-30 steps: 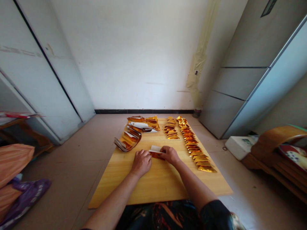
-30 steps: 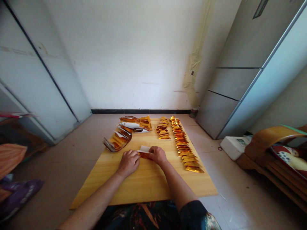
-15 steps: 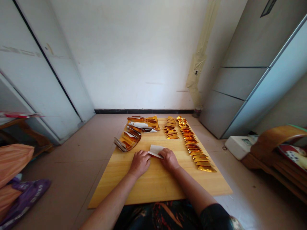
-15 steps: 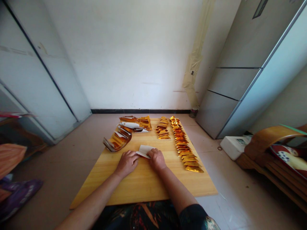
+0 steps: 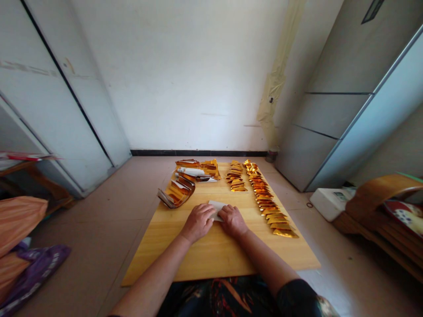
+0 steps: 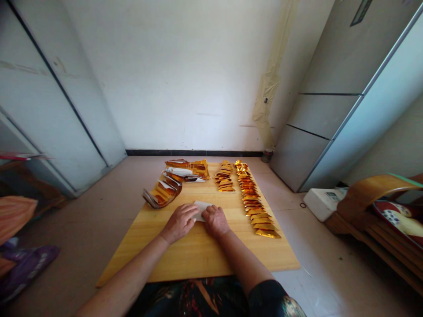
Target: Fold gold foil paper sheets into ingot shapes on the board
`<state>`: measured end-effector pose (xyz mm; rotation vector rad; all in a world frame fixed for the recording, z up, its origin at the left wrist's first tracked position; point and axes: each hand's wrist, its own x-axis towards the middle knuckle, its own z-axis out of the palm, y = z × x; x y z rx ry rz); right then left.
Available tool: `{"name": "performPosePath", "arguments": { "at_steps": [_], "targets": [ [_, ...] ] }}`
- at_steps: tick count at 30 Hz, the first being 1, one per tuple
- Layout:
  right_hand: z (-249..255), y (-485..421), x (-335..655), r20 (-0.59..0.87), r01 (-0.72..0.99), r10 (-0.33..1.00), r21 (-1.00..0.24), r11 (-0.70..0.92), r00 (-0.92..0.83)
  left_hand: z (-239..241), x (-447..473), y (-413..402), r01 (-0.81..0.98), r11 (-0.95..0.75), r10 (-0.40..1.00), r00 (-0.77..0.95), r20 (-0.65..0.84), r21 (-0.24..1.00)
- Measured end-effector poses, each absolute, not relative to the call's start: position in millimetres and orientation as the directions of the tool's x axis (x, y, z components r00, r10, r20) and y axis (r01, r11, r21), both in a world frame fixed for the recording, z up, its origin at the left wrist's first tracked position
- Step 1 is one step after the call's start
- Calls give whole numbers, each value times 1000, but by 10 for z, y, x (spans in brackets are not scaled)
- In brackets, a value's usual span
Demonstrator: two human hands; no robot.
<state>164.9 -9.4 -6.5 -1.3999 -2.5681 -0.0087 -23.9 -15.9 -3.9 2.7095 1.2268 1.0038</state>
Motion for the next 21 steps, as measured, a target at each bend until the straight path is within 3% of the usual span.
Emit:
{"name": "performPosePath", "arguments": {
  "at_steps": [6,13,21],
  "targets": [
    [-25,-153,1644,195,824,823,-96,558,-534,-132,-179,-204,741,-629,761,528,376,233],
    [-33,-207,1868,248,779,793,-175,601,-556,-90,-183,-286,786,-576,810,509,291,227],
    [-59,144,1964,244,842,929,-403,358,-279,-35,-129,-358,805,-560,820,504,271,197]
  ]
}}
